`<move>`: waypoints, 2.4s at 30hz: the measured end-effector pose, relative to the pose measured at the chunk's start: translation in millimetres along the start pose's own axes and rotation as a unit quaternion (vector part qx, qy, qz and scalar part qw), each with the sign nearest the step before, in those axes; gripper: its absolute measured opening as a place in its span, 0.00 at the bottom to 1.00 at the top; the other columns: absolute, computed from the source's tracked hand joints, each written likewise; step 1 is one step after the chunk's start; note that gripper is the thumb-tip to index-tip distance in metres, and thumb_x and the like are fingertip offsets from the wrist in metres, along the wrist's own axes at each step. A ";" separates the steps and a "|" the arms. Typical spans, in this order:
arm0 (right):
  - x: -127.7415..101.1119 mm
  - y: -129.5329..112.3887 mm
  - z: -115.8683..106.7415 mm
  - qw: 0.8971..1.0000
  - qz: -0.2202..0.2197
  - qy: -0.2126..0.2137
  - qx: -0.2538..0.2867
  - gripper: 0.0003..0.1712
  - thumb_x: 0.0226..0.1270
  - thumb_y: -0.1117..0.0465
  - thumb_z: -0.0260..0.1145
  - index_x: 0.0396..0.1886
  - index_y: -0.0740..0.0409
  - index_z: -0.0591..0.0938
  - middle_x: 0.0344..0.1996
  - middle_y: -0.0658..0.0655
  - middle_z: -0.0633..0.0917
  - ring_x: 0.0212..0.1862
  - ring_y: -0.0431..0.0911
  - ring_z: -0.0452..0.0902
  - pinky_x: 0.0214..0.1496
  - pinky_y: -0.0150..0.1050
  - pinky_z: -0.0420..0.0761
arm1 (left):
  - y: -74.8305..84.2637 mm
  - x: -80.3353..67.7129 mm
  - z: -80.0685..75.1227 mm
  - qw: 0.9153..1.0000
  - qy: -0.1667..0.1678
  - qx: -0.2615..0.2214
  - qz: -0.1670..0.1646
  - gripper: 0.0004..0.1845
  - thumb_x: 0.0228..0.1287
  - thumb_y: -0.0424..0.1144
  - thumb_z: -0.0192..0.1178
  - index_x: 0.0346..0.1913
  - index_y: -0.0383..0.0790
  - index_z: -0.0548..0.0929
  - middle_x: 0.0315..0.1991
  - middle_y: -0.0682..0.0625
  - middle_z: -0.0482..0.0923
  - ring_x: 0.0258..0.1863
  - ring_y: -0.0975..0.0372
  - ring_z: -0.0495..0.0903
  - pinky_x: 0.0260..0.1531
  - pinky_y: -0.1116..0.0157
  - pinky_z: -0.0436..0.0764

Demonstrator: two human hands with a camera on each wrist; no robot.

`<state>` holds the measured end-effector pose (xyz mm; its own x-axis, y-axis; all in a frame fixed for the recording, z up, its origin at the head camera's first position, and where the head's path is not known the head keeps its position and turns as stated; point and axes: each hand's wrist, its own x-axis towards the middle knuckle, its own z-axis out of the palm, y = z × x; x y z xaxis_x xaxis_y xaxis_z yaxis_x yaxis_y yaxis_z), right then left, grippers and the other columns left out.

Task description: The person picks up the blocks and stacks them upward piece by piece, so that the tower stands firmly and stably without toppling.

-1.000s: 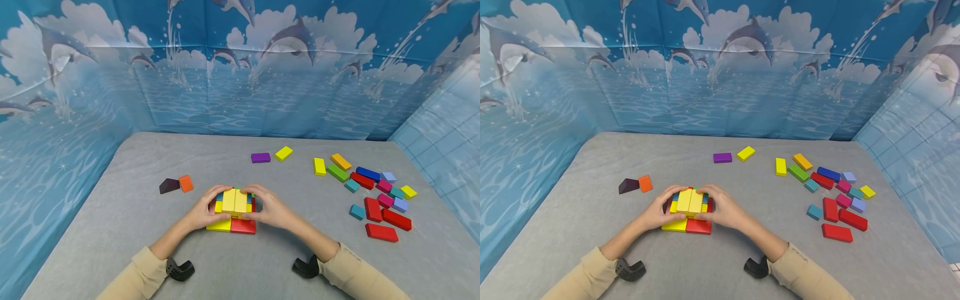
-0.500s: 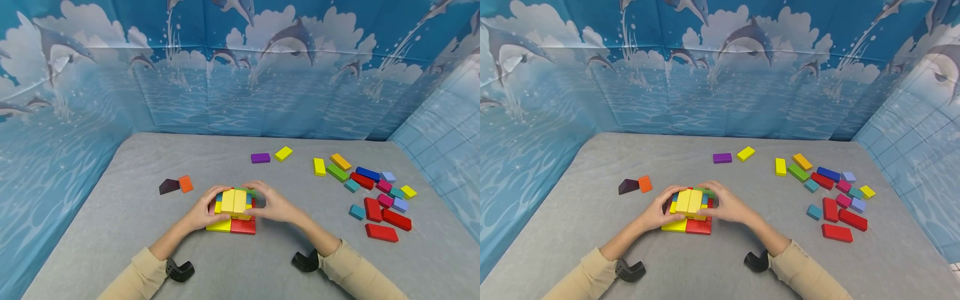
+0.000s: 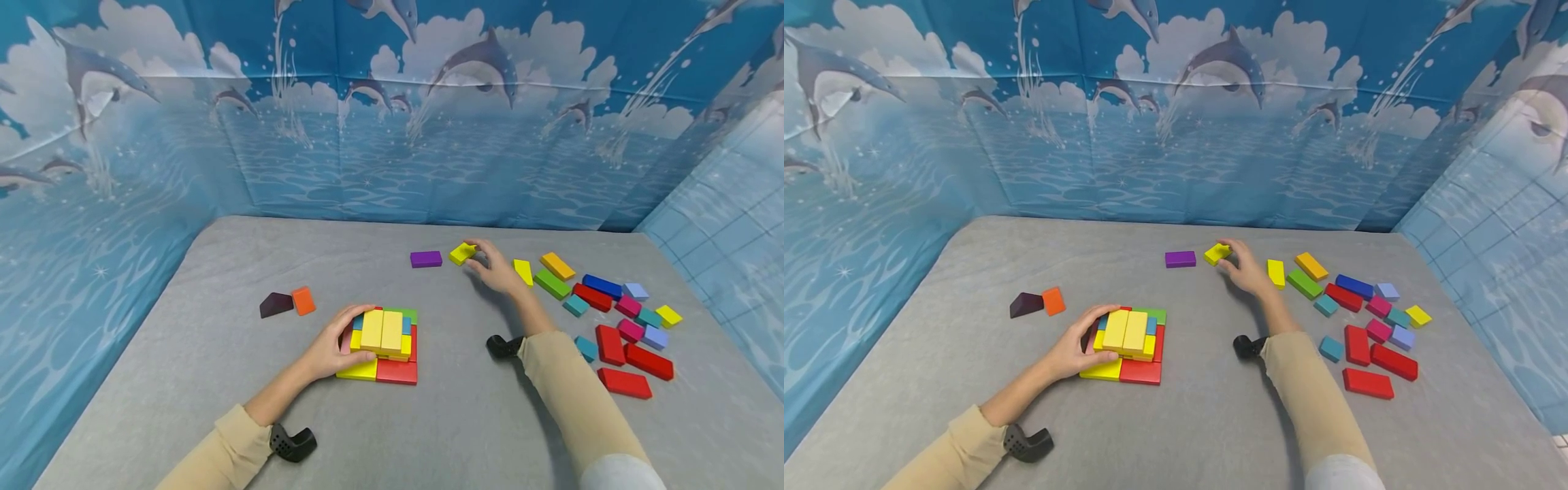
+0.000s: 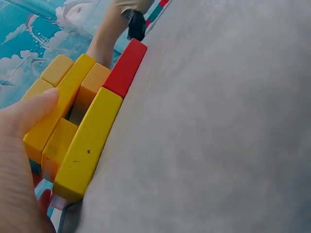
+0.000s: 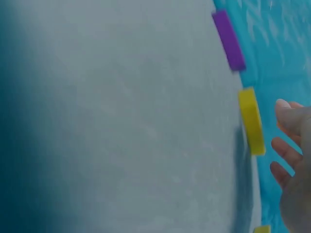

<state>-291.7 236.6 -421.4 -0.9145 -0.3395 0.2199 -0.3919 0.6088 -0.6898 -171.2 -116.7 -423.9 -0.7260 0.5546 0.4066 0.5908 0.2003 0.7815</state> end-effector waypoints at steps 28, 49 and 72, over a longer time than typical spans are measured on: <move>1.7 -4.4 -7.9 0.995 0.053 -0.013 -0.089 0.20 0.64 0.65 0.59 0.54 0.69 0.69 0.49 0.67 0.69 0.50 0.59 0.66 0.54 0.54 0.67 | 3.1 0.7 -0.6 1.000 0.010 0.004 0.002 0.35 0.46 0.27 0.67 0.60 0.28 0.66 0.56 0.37 0.68 0.53 0.51 0.67 0.54 0.53 0.68; -50.5 -130.5 71.4 0.993 -0.085 -0.061 0.058 0.18 0.58 0.62 0.66 0.47 0.60 0.75 0.42 0.54 0.74 0.43 0.48 0.71 0.48 0.45 0.75 | 3.1 1.2 -2.8 1.000 0.012 -0.014 -0.020 0.41 0.46 0.24 0.66 0.65 0.27 0.58 0.62 0.36 0.63 0.58 0.49 0.64 0.60 0.53 0.63; -52.7 -136.9 81.9 0.993 -0.094 -0.053 0.044 0.20 0.57 0.59 0.67 0.49 0.60 0.75 0.43 0.53 0.80 0.43 0.43 0.74 0.49 0.42 0.76 | 0.1 0.0 -1.4 1.000 0.009 -0.007 0.024 0.37 0.46 0.24 0.66 0.62 0.29 0.63 0.59 0.38 0.65 0.55 0.54 0.67 0.56 0.60 0.67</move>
<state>-181.6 112.4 -395.1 -0.8088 -0.5177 0.2789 -0.5394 0.4643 -0.7025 -171.7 -117.8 -423.2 -0.7032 0.5489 0.4518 0.6201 0.1626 0.7675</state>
